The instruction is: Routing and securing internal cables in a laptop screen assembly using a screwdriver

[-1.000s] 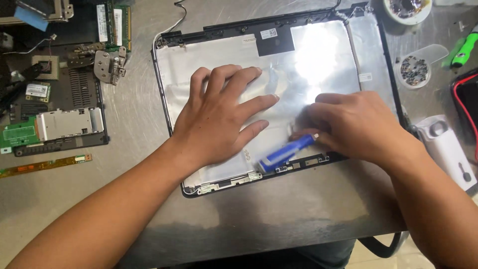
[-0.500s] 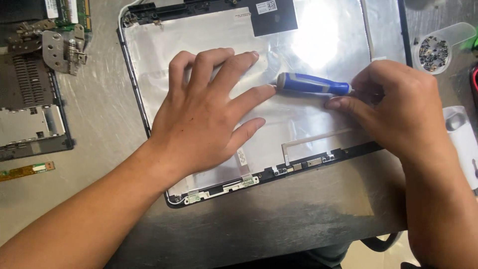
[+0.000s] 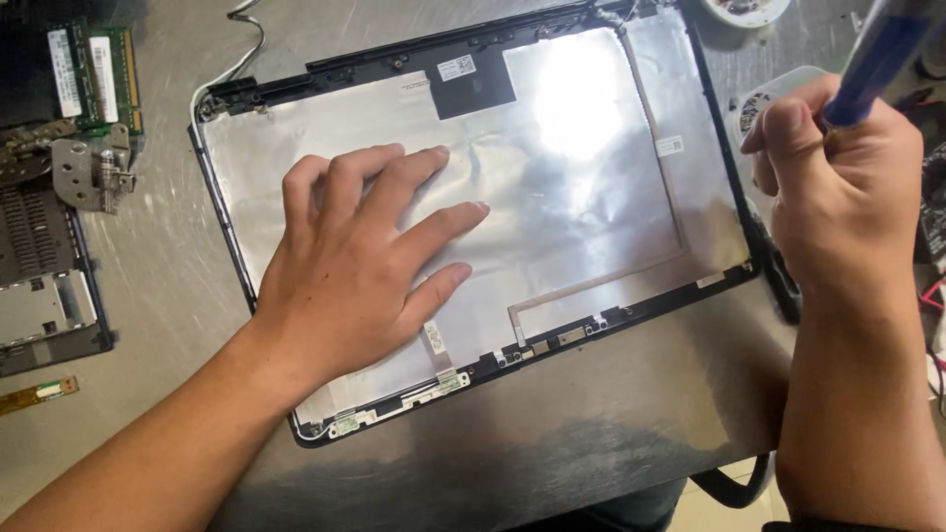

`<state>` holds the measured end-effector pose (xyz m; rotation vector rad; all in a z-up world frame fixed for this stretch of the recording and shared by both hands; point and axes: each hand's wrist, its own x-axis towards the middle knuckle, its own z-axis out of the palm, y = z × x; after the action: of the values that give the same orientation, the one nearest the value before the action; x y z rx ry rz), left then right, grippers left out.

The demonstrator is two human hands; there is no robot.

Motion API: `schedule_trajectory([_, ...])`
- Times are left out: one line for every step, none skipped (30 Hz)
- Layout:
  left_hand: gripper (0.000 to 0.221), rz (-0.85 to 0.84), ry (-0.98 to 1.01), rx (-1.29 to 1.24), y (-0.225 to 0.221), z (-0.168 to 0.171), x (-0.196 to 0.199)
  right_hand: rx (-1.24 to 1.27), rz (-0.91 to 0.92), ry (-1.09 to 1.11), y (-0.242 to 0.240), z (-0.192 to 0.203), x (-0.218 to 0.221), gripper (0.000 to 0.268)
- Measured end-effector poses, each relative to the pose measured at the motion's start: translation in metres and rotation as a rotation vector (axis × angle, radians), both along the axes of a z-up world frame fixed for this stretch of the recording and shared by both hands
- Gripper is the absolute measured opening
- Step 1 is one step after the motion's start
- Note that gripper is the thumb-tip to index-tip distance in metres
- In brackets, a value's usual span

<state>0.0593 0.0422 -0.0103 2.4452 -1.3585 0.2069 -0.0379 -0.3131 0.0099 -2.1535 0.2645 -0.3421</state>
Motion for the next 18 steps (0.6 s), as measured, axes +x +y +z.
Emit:
schedule_trajectory([0.041, -0.008, -0.004, -0.005, 0.000, 0.000, 0.000, -0.005, -0.008, -0.004, -0.007, 0.001, -0.002, 0.042])
schedule_trajectory([0.041, -0.001, -0.015, -0.003, 0.000, 0.000, 0.000, -0.084, -0.045, -0.031, -0.013, 0.002, -0.003, 0.030])
schedule_trajectory([0.041, 0.007, -0.027, -0.001, 0.000, 0.000, 0.000, -0.163, -0.082, -0.059, -0.020, 0.003, -0.004, 0.022])
schedule_trajectory([0.041, -0.007, -0.035, -0.007, 0.001, 0.000, 0.000, -0.168, -0.097, -0.066, -0.026, 0.001, -0.006, 0.022])
schedule_trajectory([0.040, 0.002, -0.031, -0.002, 0.002, 0.000, 0.000, -0.185, -0.129, -0.087, -0.034, 0.000, -0.007, 0.022])
schedule_trajectory([0.040, 0.010, -0.023, -0.007, -0.001, -0.001, -0.001, -0.212, -0.162, -0.106, -0.045, 0.002, -0.010, 0.022])
schedule_trajectory([0.040, -0.007, -0.027, -0.023, -0.003, -0.001, -0.001, -0.229, -0.178, -0.110, -0.046, 0.007, -0.010, 0.022])
schedule_trajectory([0.041, 0.009, -0.037, -0.007, -0.003, -0.001, -0.001, -0.212, -0.247, -0.083, -0.045, 0.010, -0.008, 0.016])
schedule_trajectory([0.041, 0.025, -0.047, 0.009, -0.002, -0.001, -0.001, -0.193, -0.315, -0.057, -0.044, 0.012, -0.005, 0.011])
schedule_trajectory([0.041, 0.019, -0.053, 0.005, -0.002, -0.001, -0.001, -0.196, -0.322, -0.063, -0.045, 0.013, -0.004, 0.011])
schedule_trajectory([0.042, 0.022, -0.055, 0.004, -0.003, -0.002, -0.001, -0.167, -0.334, -0.036, -0.045, 0.015, -0.002, 0.008])
schedule_trajectory([0.042, 0.027, -0.057, 0.009, -0.001, -0.003, -0.001, -0.133, -0.341, -0.008, -0.043, 0.014, 0.000, 0.008])
schedule_trajectory([0.042, 0.024, -0.062, 0.011, -0.002, -0.003, -0.001, -0.131, -0.345, -0.012, -0.043, 0.016, 0.000, 0.008])
schedule_trajectory([0.041, 0.025, -0.065, 0.004, -0.002, -0.002, -0.001, -0.132, -0.367, 0.015, -0.042, 0.017, 0.000, 0.008])
schedule_trajectory([0.041, 0.026, -0.069, -0.003, -0.002, -0.002, -0.001, -0.134, -0.390, 0.043, -0.041, 0.018, 0.001, 0.010])
schedule_trajectory([0.041, 0.024, -0.070, -0.002, -0.002, -0.002, -0.001, -0.133, -0.392, 0.043, -0.047, 0.014, 0.000, 0.010])
schedule_trajectory([0.041, 0.024, -0.078, -0.002, -0.002, -0.003, -0.001, -0.160, -0.427, 0.029, -0.052, 0.010, -0.001, 0.019])
schedule_trajectory([0.041, 0.026, -0.085, -0.001, -0.002, -0.003, -0.001, -0.188, -0.461, 0.016, -0.057, 0.006, -0.001, 0.033])
